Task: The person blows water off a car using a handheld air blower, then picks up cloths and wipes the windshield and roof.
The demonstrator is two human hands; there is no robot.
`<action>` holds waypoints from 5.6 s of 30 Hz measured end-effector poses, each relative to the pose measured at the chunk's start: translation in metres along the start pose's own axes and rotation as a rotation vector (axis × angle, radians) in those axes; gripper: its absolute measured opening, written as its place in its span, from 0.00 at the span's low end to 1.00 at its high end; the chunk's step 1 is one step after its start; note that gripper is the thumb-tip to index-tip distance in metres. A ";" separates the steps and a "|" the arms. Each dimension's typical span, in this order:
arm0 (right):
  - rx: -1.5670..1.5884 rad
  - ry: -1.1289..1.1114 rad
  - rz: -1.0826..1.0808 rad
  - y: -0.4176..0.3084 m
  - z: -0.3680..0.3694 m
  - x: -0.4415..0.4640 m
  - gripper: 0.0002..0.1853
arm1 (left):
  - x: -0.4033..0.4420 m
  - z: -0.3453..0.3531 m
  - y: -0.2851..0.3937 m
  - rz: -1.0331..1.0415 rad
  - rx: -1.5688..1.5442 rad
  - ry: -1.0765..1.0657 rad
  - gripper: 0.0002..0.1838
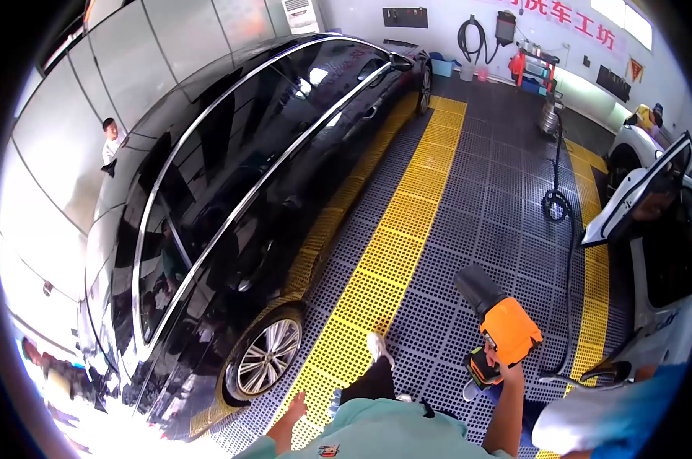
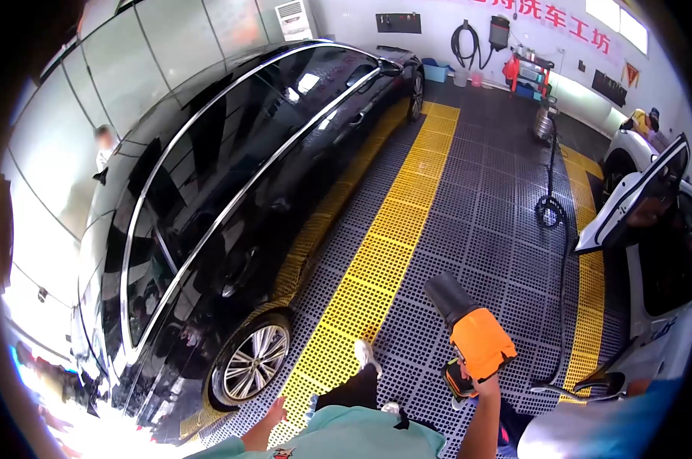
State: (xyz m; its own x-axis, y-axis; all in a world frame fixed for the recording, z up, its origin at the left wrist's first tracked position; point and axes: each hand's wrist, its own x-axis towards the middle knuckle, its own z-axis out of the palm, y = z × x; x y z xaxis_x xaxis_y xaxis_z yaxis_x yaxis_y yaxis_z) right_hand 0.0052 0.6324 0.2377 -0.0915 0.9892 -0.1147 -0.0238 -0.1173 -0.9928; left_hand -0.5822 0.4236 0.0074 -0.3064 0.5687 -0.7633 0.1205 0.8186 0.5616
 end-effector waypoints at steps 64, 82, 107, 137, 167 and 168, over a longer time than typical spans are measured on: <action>-0.347 -0.555 -0.235 -0.419 0.035 1.547 0.09 | 0.570 0.358 0.917 -0.320 -0.872 0.300 0.37; -0.788 -1.147 -0.074 -0.386 0.020 1.564 0.08 | 0.432 0.618 0.920 -0.392 -1.092 0.406 0.37; -0.746 -1.379 0.069 -0.315 0.180 1.394 0.11 | 0.303 0.686 0.820 -0.504 -1.230 0.485 0.36; -0.965 -1.297 0.075 0.154 0.056 1.380 0.19 | 0.258 0.920 0.954 -0.921 -1.617 0.644 0.26; -0.387 -1.548 -0.354 -0.462 0.254 1.128 0.08 | 0.212 1.018 0.797 -0.531 -2.120 1.126 0.30; -0.377 -1.542 -0.426 -0.461 0.256 1.123 0.08 | 0.206 1.013 0.787 -0.502 -2.110 1.116 0.30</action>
State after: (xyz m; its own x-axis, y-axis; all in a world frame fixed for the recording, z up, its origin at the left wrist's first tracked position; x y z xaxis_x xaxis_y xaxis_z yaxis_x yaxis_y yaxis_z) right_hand -0.3410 1.7753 0.5758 -0.9929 -0.1007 0.0637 -0.0975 0.3793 -0.9201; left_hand 0.4058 1.2663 -0.0312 -0.2529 -0.3623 -0.8971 -0.5592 -0.7019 0.4411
